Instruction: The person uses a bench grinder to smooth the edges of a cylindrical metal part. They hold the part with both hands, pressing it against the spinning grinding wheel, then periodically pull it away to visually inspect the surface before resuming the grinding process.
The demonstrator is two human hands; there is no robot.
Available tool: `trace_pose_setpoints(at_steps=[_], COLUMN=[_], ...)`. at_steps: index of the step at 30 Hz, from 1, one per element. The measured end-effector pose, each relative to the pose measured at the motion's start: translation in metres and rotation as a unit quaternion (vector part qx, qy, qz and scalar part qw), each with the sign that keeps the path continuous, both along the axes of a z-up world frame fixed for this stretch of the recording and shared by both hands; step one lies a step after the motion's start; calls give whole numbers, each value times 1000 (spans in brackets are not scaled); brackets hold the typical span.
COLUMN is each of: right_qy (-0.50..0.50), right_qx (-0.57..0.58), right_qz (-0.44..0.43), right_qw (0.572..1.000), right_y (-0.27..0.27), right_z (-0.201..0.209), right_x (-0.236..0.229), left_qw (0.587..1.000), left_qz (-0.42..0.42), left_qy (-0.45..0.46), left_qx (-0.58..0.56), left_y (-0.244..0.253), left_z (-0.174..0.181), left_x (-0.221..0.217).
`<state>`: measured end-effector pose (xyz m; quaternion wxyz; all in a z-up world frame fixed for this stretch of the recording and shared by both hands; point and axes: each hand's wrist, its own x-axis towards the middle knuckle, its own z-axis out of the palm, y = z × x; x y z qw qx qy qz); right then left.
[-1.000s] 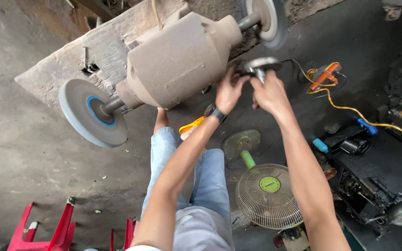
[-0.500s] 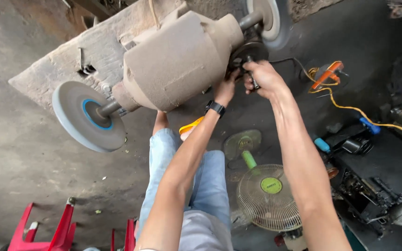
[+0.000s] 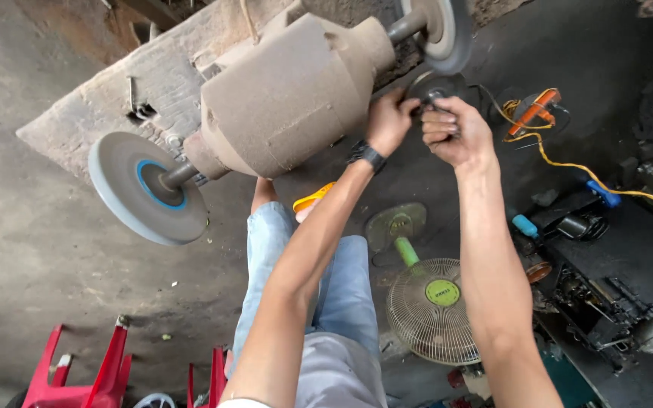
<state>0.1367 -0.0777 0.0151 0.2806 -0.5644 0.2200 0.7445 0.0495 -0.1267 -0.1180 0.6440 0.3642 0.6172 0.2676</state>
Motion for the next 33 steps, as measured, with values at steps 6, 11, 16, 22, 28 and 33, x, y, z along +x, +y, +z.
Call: trace_pose_setpoints(at_steps=[6,11,16,22,28,33], right_qy=[-209,-281,-190,-97,-227,-342], right_qx=[29,103,-25,15,50,290], right_qz=[324,497,192,140,445,640], right_qw=[922,814,962,985,865,623], right_y=[6,0,-9,6,13,-10], right_z=[-20,49,26,6,-4,108], right_x=[-42,-41,17,-29,-50,-45], left_qw=[968,992,992,985,966,972], left_qz=[-172,45,-26,84,126,138], left_qy=[124,-122,-59,-118,-126,-131], left_qx=[137,-5,112,-98,-189,141], left_y=[-65,-8,16,-8,-21,7], left_z=[-36,64,62,29,24,139], left_x=[-27,-46,-8,-13,-26,-64])
